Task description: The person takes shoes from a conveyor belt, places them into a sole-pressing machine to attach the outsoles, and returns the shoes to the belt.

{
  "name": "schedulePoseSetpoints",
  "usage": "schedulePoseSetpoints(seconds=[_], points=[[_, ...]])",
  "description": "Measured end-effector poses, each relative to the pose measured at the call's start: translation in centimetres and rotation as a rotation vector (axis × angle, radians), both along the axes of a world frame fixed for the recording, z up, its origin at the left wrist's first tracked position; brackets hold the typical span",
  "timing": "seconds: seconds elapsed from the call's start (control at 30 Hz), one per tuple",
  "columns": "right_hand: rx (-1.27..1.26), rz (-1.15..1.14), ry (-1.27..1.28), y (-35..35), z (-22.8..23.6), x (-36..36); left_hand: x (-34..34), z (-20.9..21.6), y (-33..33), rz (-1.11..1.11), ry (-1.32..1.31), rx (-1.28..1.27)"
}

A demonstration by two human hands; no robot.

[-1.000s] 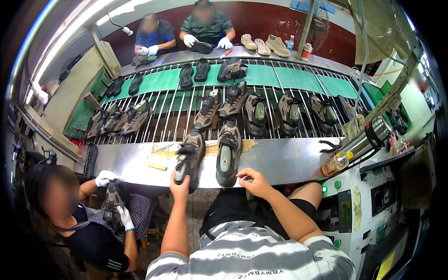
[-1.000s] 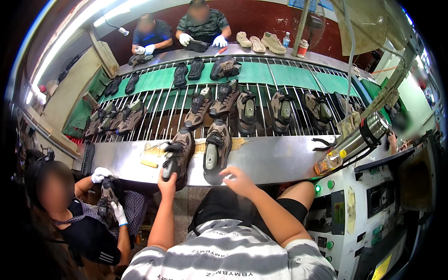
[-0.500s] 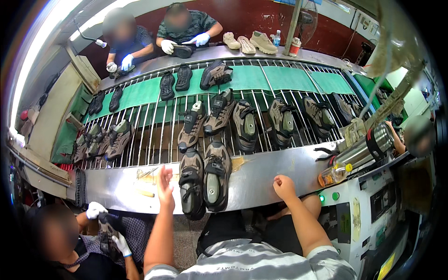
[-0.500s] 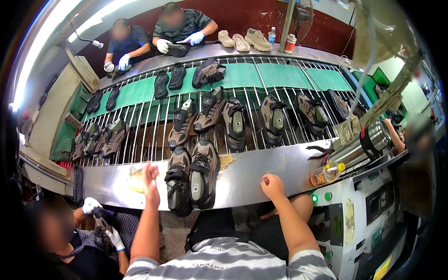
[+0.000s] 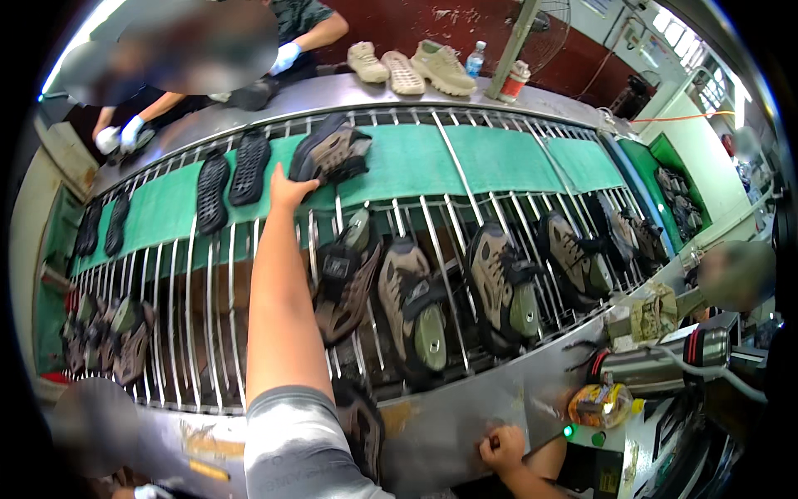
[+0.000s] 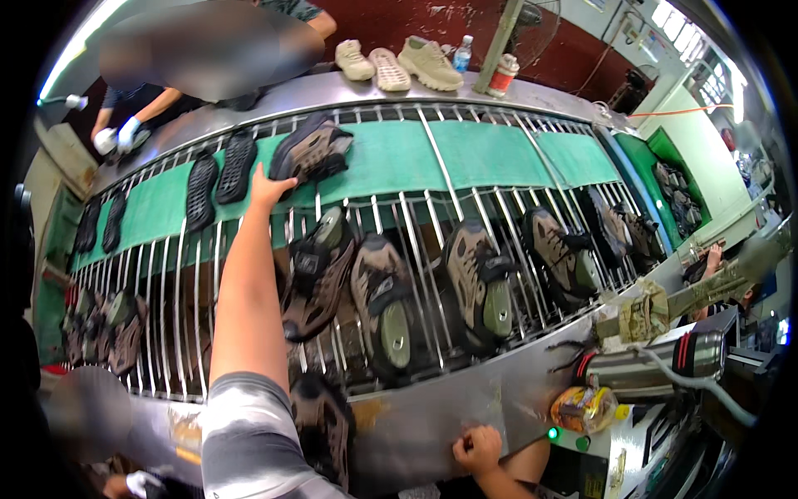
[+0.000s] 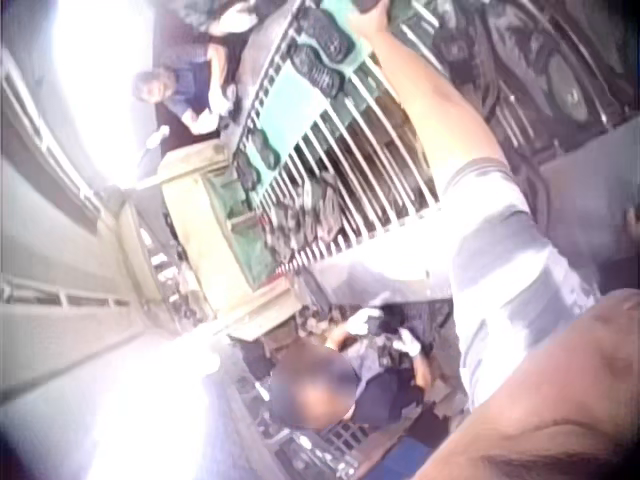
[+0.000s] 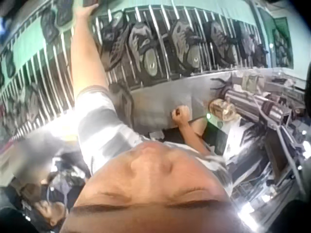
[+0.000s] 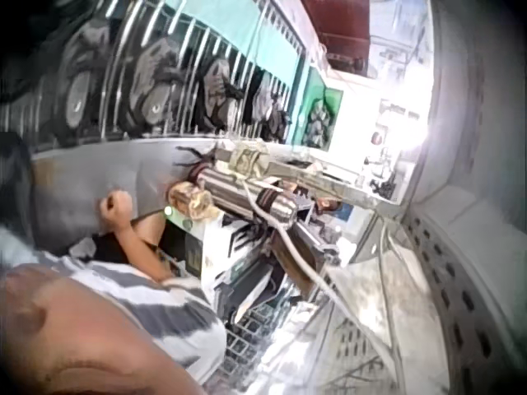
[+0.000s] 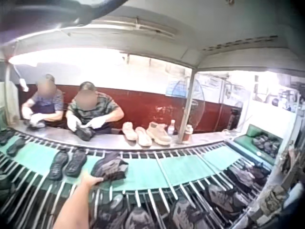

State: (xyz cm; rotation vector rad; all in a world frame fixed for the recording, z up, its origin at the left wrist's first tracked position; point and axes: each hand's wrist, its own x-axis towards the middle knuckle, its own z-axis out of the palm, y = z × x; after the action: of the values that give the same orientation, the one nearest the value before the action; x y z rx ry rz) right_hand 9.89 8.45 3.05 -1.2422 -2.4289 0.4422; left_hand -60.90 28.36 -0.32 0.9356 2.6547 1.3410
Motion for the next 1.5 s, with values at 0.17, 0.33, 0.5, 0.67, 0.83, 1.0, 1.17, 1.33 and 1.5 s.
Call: schedulePoseSetpoints(seconds=[0.17,0.33,0.5,0.67,0.83,1.0,1.17,1.33,1.5], points=[[-0.009,-0.051,-0.025,-0.5,0.1,-0.1,2.6,2.9,2.4,-0.048,-0.19,-0.044],[0.043,-0.005,0.01,-0.3,0.8,-0.4,5.5,5.4,0.3,0.003,-0.903,0.461],[0.055,-0.01,-0.019,-0.5,-0.7,0.0,14.3,14.4,-11.6,-0.255,-1.088,0.595],[-0.397,-0.155,0.461,1.6,-3.6,2.4,31.6,24.0,-28.1,-0.546,-1.287,0.656],[-1.478,-0.2,1.515,-4.9,6.3,1.3,52.5,23.1,-43.6,-0.486,-1.563,0.753],[-1.492,0.006,1.792,-12.8,17.9,10.0,67.3,17.1,-51.6,-0.617,-2.023,0.476],[-1.326,0.189,1.956,-15.5,19.6,19.9,71.3,14.6,-50.6,-0.708,-2.146,0.209],[-1.148,0.081,2.127,-18.3,18.9,27.0,74.5,16.3,-42.0,-1.035,-1.809,0.073],[-1.295,-0.048,2.289,-22.6,14.6,28.9,78.6,11.9,-32.3,-1.023,-1.797,0.088]])
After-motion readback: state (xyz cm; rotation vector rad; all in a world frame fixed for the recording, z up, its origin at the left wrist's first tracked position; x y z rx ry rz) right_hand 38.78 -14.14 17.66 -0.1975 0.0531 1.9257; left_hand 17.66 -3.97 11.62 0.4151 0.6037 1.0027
